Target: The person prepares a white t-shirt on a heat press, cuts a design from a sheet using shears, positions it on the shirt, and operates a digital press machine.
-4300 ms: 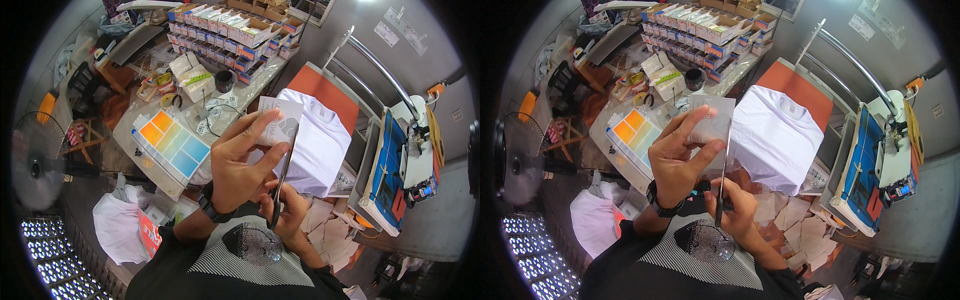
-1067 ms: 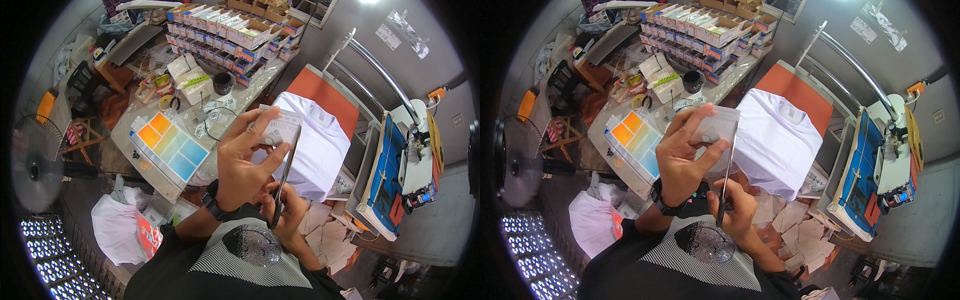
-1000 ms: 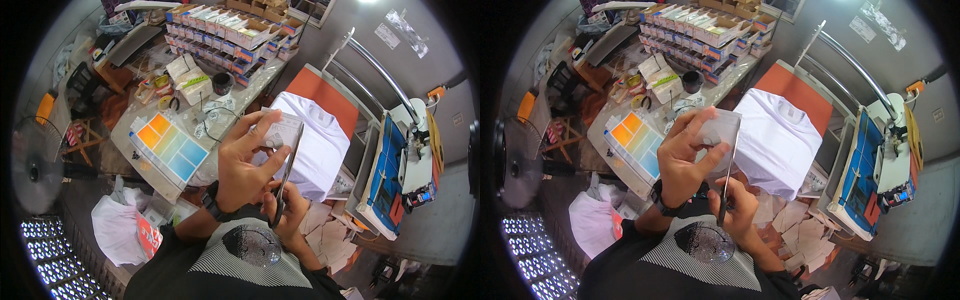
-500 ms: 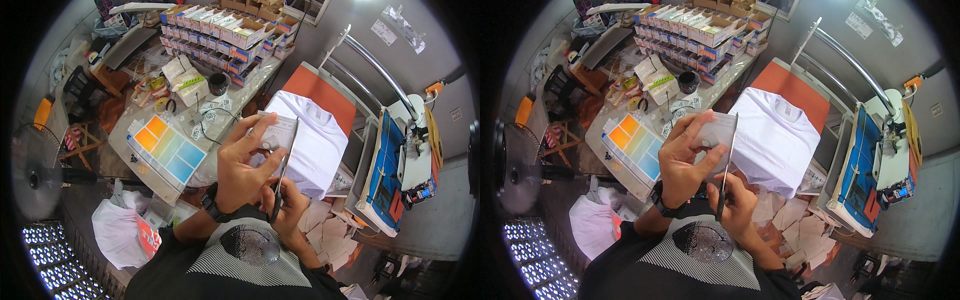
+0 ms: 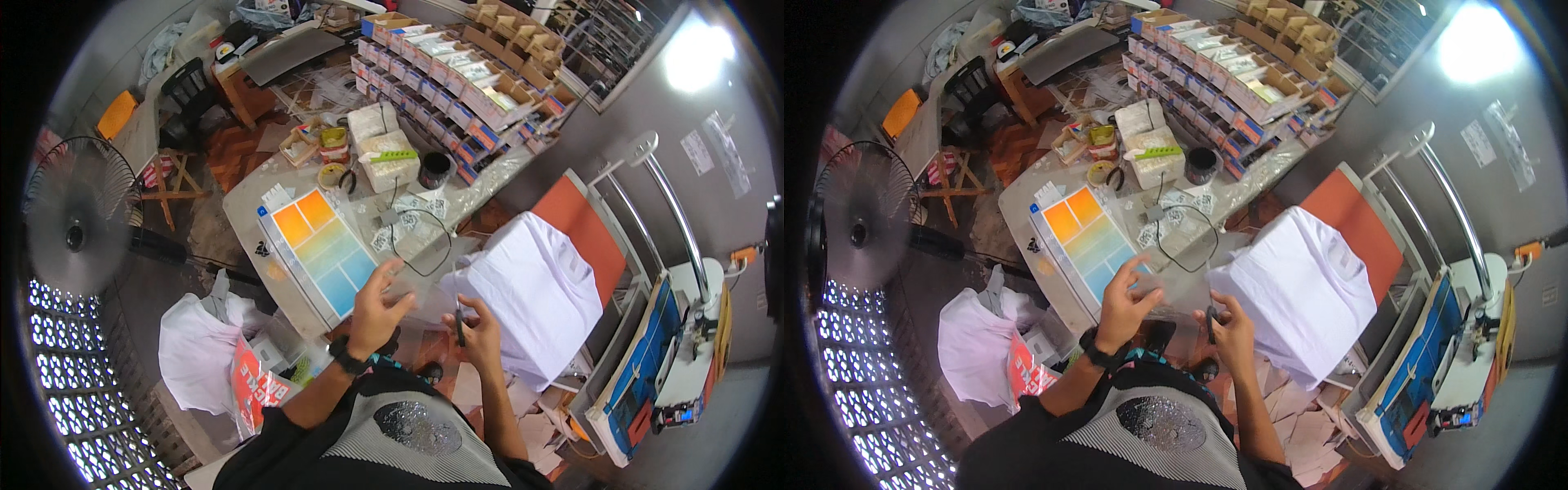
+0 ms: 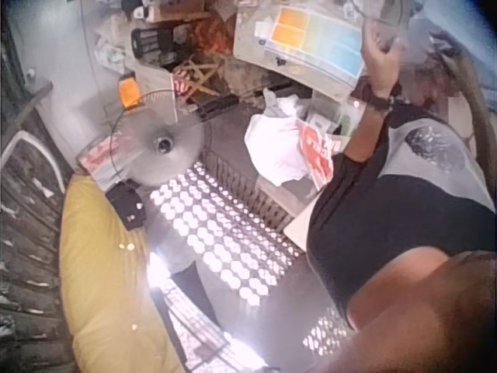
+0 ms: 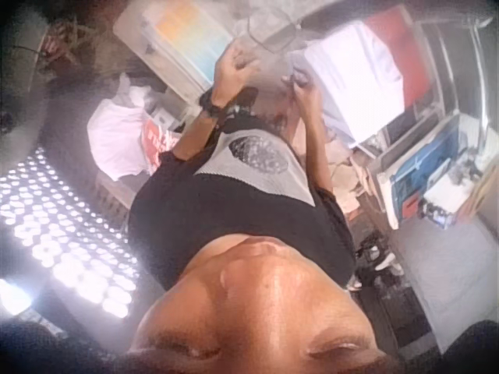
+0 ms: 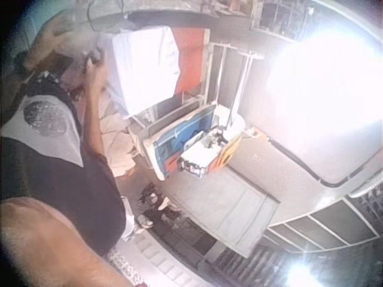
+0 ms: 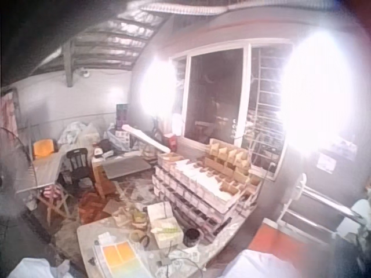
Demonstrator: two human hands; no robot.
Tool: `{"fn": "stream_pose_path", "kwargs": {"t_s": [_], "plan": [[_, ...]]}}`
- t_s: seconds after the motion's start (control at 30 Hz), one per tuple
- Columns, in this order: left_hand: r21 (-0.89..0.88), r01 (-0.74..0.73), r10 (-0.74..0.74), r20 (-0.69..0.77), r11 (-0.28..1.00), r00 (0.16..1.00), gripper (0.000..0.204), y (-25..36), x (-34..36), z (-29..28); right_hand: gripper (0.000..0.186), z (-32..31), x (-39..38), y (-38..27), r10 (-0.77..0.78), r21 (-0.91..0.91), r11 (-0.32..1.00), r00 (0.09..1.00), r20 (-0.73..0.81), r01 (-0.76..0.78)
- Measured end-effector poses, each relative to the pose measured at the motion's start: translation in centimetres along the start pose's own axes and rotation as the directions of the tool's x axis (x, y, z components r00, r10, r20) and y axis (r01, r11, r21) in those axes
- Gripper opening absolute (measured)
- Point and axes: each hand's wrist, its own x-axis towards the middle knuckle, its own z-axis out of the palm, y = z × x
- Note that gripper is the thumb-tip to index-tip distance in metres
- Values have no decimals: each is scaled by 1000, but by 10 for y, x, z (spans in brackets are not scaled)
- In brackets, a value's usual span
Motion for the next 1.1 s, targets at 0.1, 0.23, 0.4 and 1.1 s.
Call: {"fn": "stream_pose_path", "kwargs": {"t_s": [0.1, 0.23, 0.4, 1.1], "plan": [[174, 6, 13, -105, 985, 994, 20, -36, -6, -57, 47, 31, 65, -38, -107, -144, 980, 977, 186, 135], [347, 1, 76, -208, 938, 975, 19, -34, -7, -102, 49, 79, 213, -79, -663, -265, 540, 598, 451, 799], [206, 105, -33, -325, 973, 945, 20, -42, -5, -153, 30, 138, 402, -115, -512, -584, 246, 615, 600, 774], [377, 125, -351, 623, 918, 699, 29, -81, 75, 72, 25, -42, 4, 63, 240, 482, 859, 967, -87, -170]]}}
